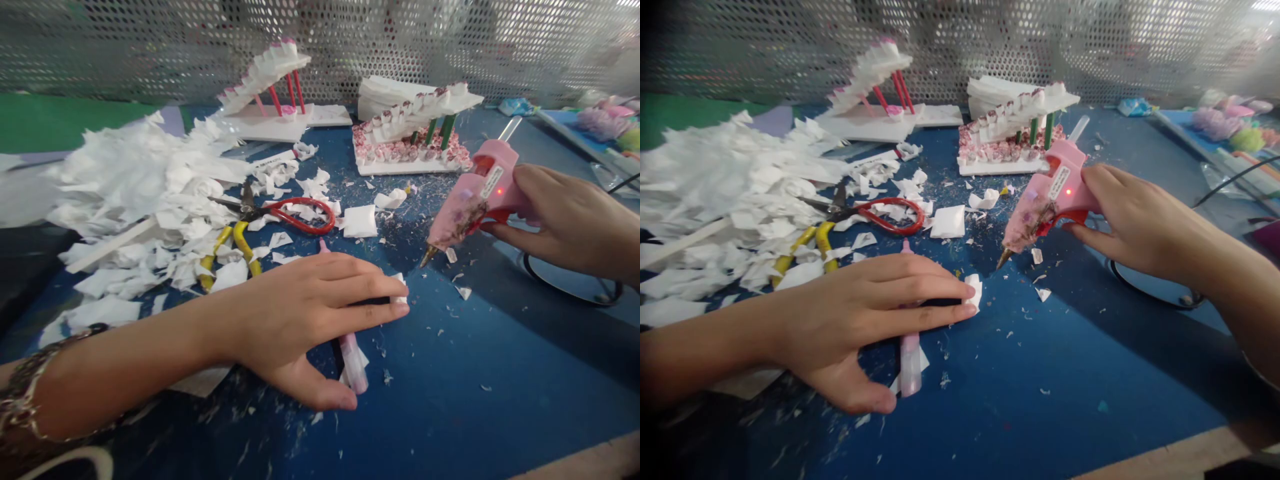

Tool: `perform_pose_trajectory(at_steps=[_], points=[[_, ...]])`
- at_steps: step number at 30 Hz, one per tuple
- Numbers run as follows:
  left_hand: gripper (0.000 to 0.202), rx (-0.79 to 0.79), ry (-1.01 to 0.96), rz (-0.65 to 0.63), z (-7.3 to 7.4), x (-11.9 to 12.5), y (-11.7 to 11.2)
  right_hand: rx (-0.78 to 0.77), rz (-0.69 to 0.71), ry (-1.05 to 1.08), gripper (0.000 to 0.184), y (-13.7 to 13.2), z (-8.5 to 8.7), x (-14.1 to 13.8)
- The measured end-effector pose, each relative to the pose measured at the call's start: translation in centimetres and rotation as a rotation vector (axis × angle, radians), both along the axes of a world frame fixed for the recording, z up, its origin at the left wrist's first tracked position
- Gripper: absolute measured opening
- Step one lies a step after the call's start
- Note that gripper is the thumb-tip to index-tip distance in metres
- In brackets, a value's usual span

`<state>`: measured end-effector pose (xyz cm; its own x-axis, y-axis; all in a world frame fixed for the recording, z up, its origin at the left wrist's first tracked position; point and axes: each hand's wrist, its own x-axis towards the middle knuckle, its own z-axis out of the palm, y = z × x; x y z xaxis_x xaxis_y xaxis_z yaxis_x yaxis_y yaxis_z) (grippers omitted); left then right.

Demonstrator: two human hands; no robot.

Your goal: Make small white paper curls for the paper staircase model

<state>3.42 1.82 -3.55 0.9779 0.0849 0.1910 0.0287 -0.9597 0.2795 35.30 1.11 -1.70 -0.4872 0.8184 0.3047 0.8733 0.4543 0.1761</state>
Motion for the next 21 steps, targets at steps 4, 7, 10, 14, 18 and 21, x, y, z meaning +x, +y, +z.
perform_pose_trajectory(at_steps=[4, 7, 10, 14, 18, 21], points=[[0.068, -0.029, 0.018, 0.006, -0.02, 0.16, 0.07, -0.003, -0.008, 0.003, 0.033, -0.10, 0.16, 0.00], [0.068, -0.068, -0.006, -0.017, 0.03, 0.20, 0.17, -0.005, -0.010, 0.011, 0.034, -0.11, 0.22, 0.01], [0.068, -0.088, -0.037, -0.026, 0.01, 0.19, 0.21, 0.003, -0.008, 0.006, 0.036, -0.05, 0.16, 0.06], [0.068, -0.088, -0.008, -0.016, 0.00, 0.27, 0.26, 0.014, -0.019, 0.006, 0.036, -0.02, 0.10, 0.08], [0.068, -0.080, 0.007, -0.018, 0.11, 0.47, 0.22, 0.004, -0.033, 0.019, 0.036, -0.06, 0.18, 0.11], [0.067, -0.067, -0.004, -0.017, 0.24, 0.64, 0.11, 0.008, -0.039, 0.014, 0.037, -0.04, 0.22, 0.26]])
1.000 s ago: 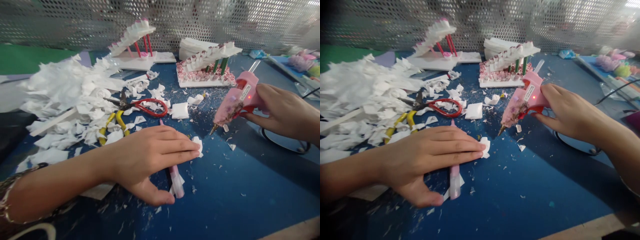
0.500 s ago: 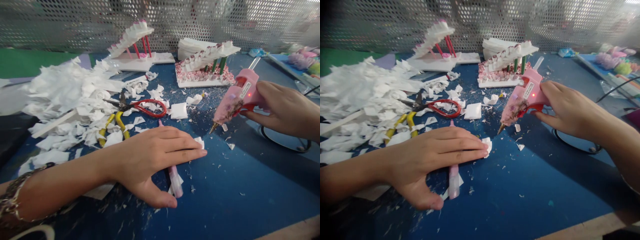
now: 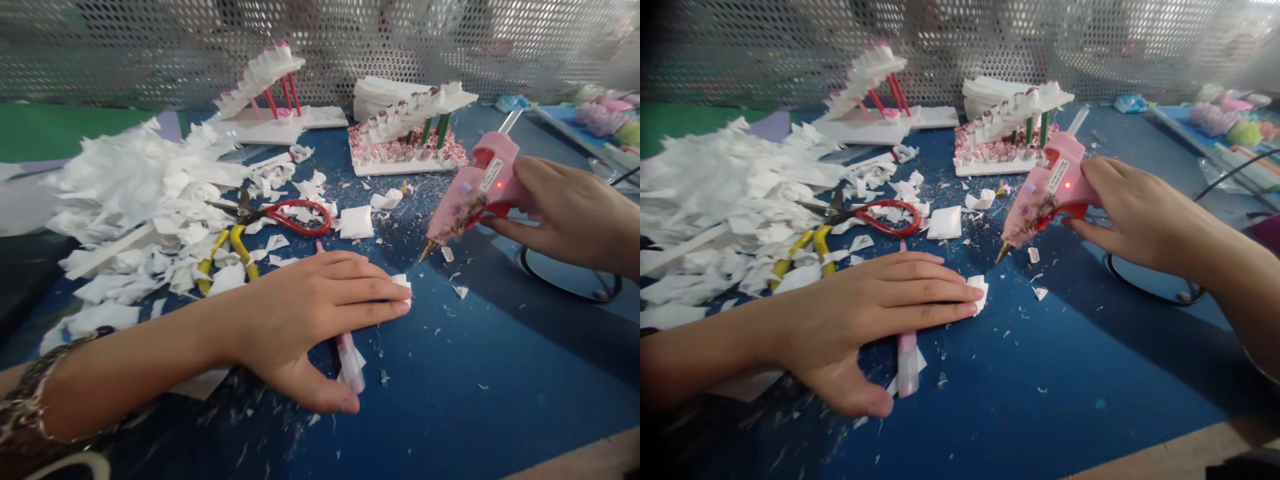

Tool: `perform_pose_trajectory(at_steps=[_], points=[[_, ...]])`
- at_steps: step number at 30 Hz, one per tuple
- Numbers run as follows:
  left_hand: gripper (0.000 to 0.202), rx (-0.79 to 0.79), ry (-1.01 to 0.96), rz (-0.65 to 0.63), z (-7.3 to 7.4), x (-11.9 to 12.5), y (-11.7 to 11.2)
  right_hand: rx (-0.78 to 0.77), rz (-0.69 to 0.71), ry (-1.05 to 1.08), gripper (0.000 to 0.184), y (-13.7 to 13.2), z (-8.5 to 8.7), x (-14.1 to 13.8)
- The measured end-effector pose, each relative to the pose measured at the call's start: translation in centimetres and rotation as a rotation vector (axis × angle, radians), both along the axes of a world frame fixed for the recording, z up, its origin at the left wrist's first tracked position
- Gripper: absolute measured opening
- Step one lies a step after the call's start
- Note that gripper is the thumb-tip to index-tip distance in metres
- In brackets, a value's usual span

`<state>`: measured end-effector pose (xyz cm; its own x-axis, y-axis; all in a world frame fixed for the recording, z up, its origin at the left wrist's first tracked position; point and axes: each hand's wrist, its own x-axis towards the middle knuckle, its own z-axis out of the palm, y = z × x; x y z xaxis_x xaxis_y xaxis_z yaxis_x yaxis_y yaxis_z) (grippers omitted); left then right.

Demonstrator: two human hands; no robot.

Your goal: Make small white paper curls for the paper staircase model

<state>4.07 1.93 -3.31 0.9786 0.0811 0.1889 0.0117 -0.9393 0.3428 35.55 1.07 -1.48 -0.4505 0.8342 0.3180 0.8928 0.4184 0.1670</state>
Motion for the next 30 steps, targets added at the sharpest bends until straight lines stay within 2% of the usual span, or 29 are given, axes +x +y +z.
perform_pose_trajectory(at_steps=[3, 8, 11, 15, 18, 21, 27, 30], points=[[0.060, 0.023, -0.020, 0.013, 0.2, 0.3, 0.1, 0.009, -0.010, -0.015, 0.037, 0.1, 0.0, 0.2], [0.032, 0.103, -0.026, -0.010, 0.8, 1.1, 0.8, 0.031, -0.039, -0.007, 0.036, 0.4, 0.1, 0.3], [0.029, 0.149, -0.005, -0.009, 1.1, 1.7, 1.2, 0.056, -0.076, -0.004, 0.035, 0.7, 0.1, 0.6], [0.029, 0.201, 0.034, 0.035, 1.2, 2.1, 1.5, 0.040, -0.266, -0.005, 0.035, 1.1, 0.2, 1.5], [0.026, 0.232, 0.062, 0.046, 1.2, 2.4, 1.7, -0.026, -0.418, -0.010, 0.032, 1.7, 0.0, 2.6], [0.022, 0.249, 0.077, 0.052, 1.4, 2.8, 1.7, -0.104, -0.504, -0.012, 0.033, 2.4, -0.4, 3.6], [0.019, 0.202, 0.074, 0.041, 1.2, 3.0, 1.8, -0.236, -0.610, -0.029, 0.044, 3.2, -1.1, 4.2], [0.016, 0.055, 0.011, 0.146, 1.1, 2.2, 1.7, -0.201, -0.653, -0.031, 0.053, 3.1, -1.0, 4.3]])
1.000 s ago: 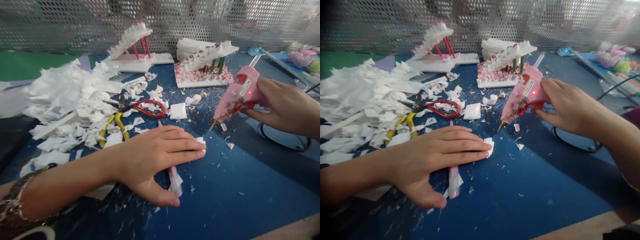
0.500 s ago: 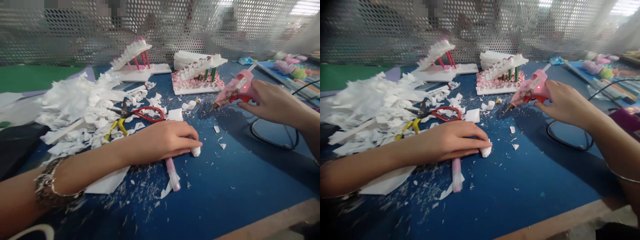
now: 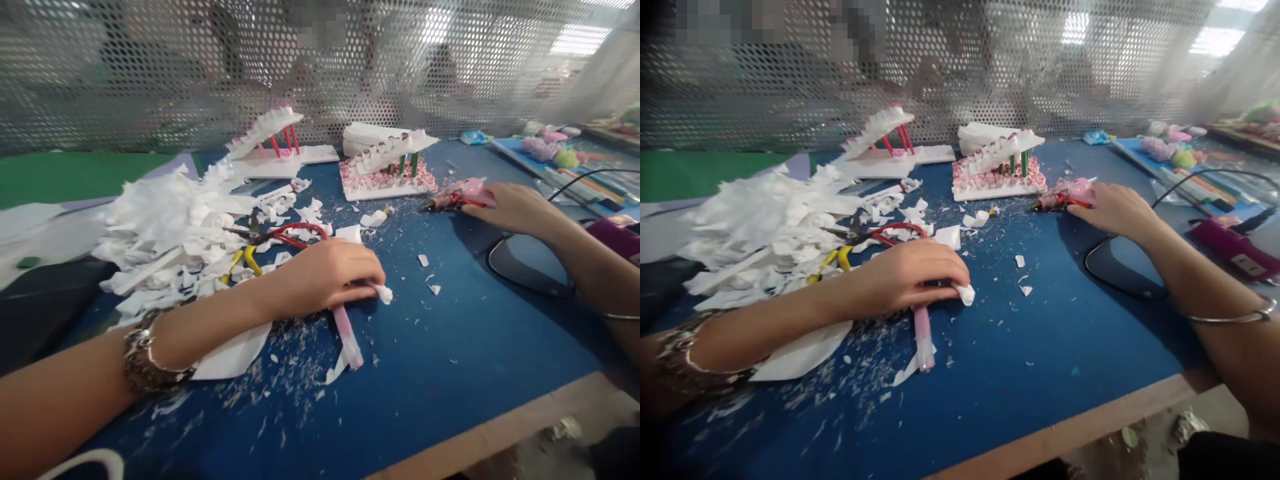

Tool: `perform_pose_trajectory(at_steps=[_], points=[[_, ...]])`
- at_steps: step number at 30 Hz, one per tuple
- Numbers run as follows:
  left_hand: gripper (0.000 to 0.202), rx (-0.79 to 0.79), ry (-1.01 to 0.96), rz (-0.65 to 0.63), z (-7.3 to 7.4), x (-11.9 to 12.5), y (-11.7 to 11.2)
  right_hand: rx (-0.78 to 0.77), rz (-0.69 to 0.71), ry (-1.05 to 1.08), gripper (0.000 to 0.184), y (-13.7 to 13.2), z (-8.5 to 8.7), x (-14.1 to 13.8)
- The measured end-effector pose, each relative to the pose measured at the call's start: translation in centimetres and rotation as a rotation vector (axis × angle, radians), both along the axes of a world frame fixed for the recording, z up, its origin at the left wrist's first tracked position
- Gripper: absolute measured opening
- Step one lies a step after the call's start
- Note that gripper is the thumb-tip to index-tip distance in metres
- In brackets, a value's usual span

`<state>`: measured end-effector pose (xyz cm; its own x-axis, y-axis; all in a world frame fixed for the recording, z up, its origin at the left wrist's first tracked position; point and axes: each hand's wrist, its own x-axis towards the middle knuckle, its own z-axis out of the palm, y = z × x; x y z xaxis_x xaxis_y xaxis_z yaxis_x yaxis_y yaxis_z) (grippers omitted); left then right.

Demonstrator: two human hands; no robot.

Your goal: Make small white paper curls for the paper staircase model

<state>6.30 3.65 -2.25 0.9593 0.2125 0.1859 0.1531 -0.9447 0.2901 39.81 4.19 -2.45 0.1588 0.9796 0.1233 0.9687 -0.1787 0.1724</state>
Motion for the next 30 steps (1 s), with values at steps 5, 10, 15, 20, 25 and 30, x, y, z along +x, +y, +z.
perform_pose_trajectory(at_steps=[5, 10, 15, 20, 25, 30], points=[[0.010, -0.271, -0.262, 0.286, -0.3, -1.9, -1.4, 0.316, 0.093, 0.084, 0.042, -1.5, 1.7, -2.0], [0.009, -0.470, -0.458, 0.386, -1.3, -3.1, -3.2, 0.374, 0.610, 0.353, 0.027, -5.2, 3.1, -9.2], [0.011, -0.517, -0.525, 0.404, -1.7, -3.0, -3.7, 0.219, 1.095, 0.600, 0.044, -8.1, 1.9, -15.8], [0.011, -0.539, -0.439, 0.350, -1.4, -2.8, -3.8, 0.214, 1.162, 0.767, 0.033, -8.6, 0.1, -17.2], [0.011, -0.496, -0.377, 0.323, -1.4, -2.8, -4.0, 0.216, 1.116, 0.806, 0.024, -8.5, -0.2, -16.7], [0.009, -0.496, -0.377, 0.283, -1.6, -3.0, -3.8, 0.222, 1.102, 0.783, 0.024, -8.3, -0.2, -16.4]])
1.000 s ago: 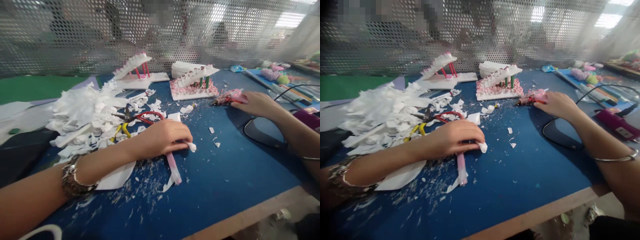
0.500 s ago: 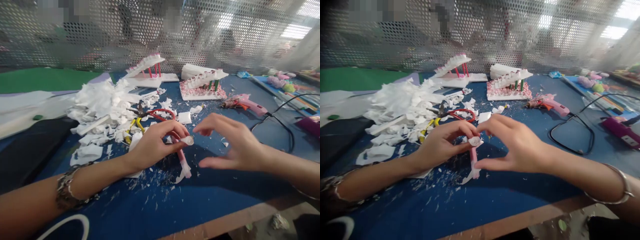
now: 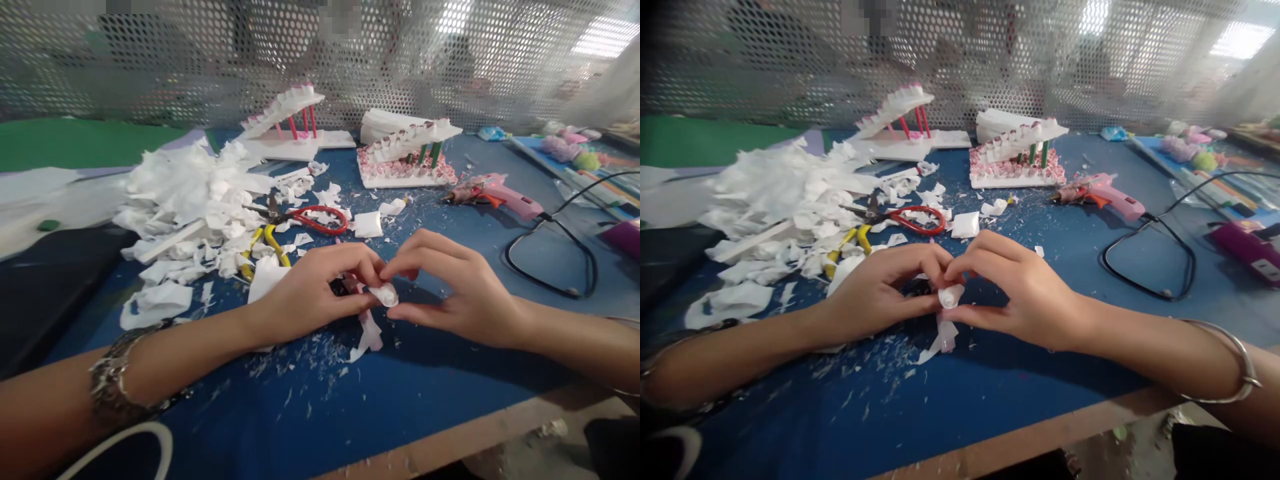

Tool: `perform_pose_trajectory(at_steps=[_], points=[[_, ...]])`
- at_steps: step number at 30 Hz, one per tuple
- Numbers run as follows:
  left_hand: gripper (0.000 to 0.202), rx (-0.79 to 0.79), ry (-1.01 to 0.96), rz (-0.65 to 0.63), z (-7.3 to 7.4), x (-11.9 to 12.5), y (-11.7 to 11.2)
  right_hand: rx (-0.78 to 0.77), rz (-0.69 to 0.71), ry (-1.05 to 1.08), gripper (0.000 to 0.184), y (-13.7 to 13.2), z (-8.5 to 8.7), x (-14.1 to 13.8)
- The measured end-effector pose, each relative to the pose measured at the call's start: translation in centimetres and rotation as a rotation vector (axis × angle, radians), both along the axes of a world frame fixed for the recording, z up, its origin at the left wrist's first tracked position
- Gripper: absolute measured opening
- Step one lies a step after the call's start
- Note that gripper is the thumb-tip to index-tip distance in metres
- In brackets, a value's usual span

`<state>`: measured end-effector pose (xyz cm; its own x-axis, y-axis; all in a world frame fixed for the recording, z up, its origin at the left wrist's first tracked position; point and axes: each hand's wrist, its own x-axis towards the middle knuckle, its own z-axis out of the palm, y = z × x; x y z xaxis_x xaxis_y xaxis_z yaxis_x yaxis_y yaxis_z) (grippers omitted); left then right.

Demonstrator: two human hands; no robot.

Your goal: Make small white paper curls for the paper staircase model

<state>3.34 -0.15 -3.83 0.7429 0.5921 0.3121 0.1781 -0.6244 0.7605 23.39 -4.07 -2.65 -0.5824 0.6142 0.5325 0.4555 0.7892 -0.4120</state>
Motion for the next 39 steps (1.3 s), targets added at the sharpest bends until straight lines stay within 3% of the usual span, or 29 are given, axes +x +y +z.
perform_pose_trajectory(at_steps=[9, 20, 26, 30, 39], points=[[0.011, -0.033, 0.022, -0.020, 0.13, -0.03, -0.02, 0.002, 0.035, -0.014, 0.014, -0.05, 0.20, 0.24], [0.010, -0.212, -0.008, -0.017, 0.23, 0.19, -0.07, -0.034, 0.013, -0.018, 0.012, 0.09, 0.43, 0.42], [0.013, -0.230, 0.010, 0.002, 0.24, 0.17, -0.06, -0.079, 0.004, -0.025, 0.015, 0.06, 0.63, 0.78], [0.016, -0.212, 0.048, 0.008, 0.32, 0.14, -0.07, -0.148, 0.059, 0.000, 0.031, 0.01, 0.28, 0.50], [0.017, -0.166, 0.093, 0.008, 0.30, 0.04, -0.01, -0.118, 0.073, 0.040, 0.011, 0.04, 0.16, 0.33]])
